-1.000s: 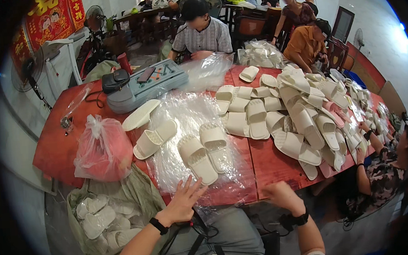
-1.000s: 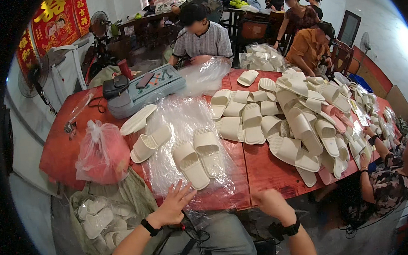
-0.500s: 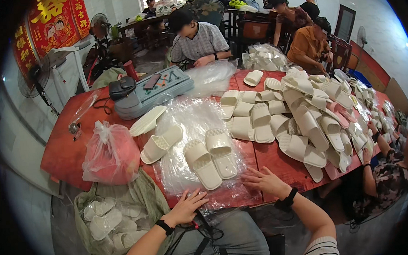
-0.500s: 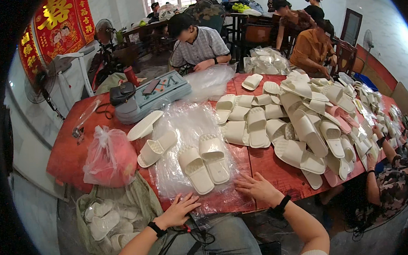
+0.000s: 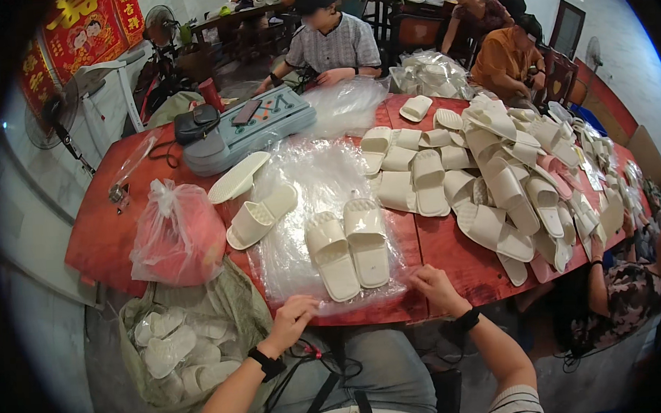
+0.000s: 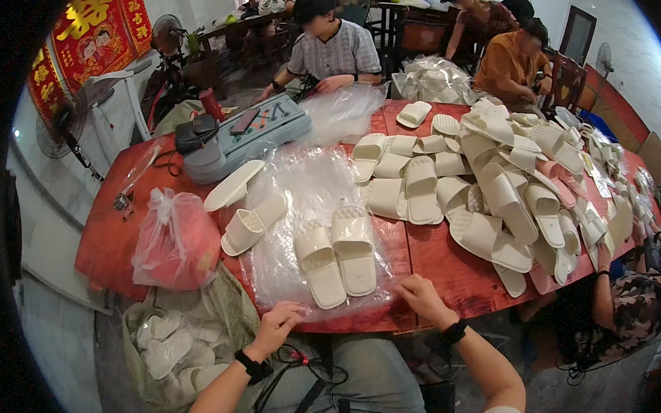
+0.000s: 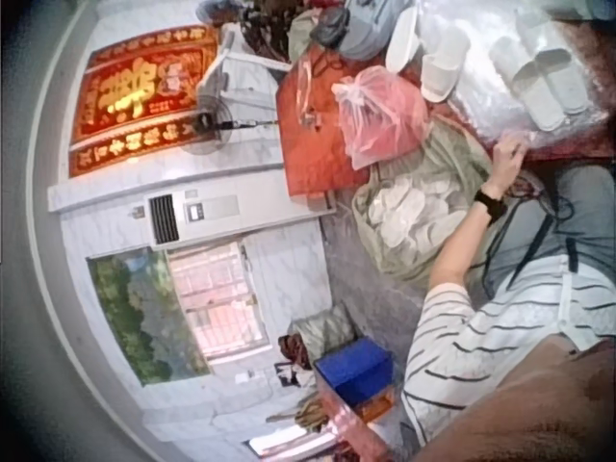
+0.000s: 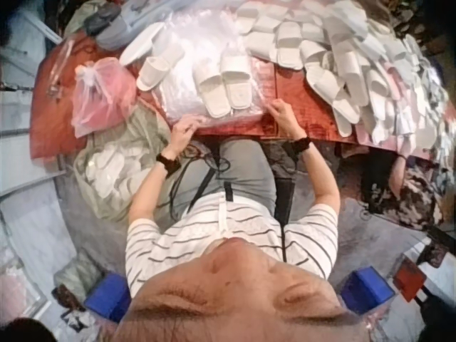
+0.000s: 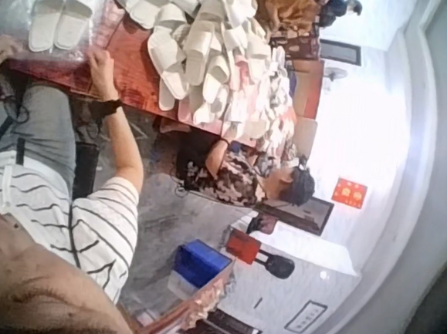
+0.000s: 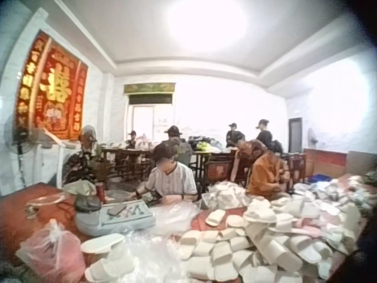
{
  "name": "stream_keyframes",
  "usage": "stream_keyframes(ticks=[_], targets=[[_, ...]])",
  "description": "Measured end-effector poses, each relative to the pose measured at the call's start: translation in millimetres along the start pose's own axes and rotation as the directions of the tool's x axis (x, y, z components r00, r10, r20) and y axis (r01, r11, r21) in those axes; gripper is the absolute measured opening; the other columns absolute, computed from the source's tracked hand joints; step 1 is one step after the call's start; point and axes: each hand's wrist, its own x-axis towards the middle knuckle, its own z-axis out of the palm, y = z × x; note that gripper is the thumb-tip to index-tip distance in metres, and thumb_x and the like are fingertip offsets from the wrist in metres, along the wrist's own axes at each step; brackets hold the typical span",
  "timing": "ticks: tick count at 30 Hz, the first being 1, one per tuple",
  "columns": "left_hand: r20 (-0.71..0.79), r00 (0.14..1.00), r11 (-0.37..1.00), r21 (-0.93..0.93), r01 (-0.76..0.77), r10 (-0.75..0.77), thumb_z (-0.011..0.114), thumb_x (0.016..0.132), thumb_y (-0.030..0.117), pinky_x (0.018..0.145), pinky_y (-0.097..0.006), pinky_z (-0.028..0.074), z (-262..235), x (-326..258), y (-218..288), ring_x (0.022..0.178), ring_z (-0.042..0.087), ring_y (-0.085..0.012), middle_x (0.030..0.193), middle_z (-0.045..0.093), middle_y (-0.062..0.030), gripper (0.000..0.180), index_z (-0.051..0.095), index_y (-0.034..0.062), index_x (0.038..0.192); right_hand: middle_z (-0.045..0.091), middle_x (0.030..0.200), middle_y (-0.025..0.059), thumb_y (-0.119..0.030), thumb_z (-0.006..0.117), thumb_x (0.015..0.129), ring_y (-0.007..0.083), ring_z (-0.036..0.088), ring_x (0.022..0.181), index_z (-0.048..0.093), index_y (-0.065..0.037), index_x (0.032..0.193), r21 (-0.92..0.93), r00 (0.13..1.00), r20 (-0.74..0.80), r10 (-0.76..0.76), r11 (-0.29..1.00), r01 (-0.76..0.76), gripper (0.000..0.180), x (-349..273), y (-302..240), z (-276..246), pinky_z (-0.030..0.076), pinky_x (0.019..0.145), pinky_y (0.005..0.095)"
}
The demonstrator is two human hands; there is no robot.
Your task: The recorder is placing finished white slippers into plastic bags and organizing them in a larger sack.
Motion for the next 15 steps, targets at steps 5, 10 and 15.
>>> stream_keyframes(ticks=[5, 10, 15], targets=[[-0.169, 0.979, 0.978, 0.152, 0.141, -0.115, 0.061, 0.09, 0.012, 0.08, -0.035, 0.049, 1.5, 1.1, 2.2, 0.088, 0.063, -0.0245, 0.09, 0.07, -0.0109, 0.019, 0.071, -0.0006, 0.08, 0.065, 0.076, 0.0181, -0.021, 0.069, 0.09, 0.0341, 0.062, 0.068, 0.064, -0.001, 0.096, 0.004, 0.958, -0.129, 0.255, 0.967, -0.256, 0.022, 13.7, -8.0, 17.2, 0.049, 0.062, 0.0402], [-0.132, 0.832, 0.842, -0.078, 0.533, -0.539, 0.058, 0.089, 0.016, 0.06, -0.034, 0.049, 1.1, 1.2, -20.7, 0.062, 0.062, -0.0197, 0.07, 0.063, -0.0106, 0.025, 0.067, -0.0031, 0.075, 0.065, 0.107, 0.0169, -0.022, 0.074, 0.083, 0.0337, 0.061, 0.099, 0.06, -0.01, 0.114, -0.402, 0.968, -0.213, 0.132, 0.891, -0.21, 0.036, 18.6, -31.6, 28.0, 0.046, 0.081, 0.0424], [0.022, 0.754, 0.633, -0.527, 0.567, -0.657, 0.056, 0.092, 0.017, 0.057, -0.03, 0.051, 2.8, 10.7, 3.9, 0.062, 0.061, -0.0157, 0.071, 0.062, -0.0055, 0.024, 0.063, 0.0005, 0.075, 0.037, 0.155, 0.0082, -0.03, 0.08, 0.076, 0.0367, 0.032, 0.141, 0.046, -0.025, 0.145, -0.673, 0.882, 0.084, -0.464, 0.626, 0.394, 0.077, 7.7, -65.2, 29.1, 0.033, 0.101, 0.0596]])
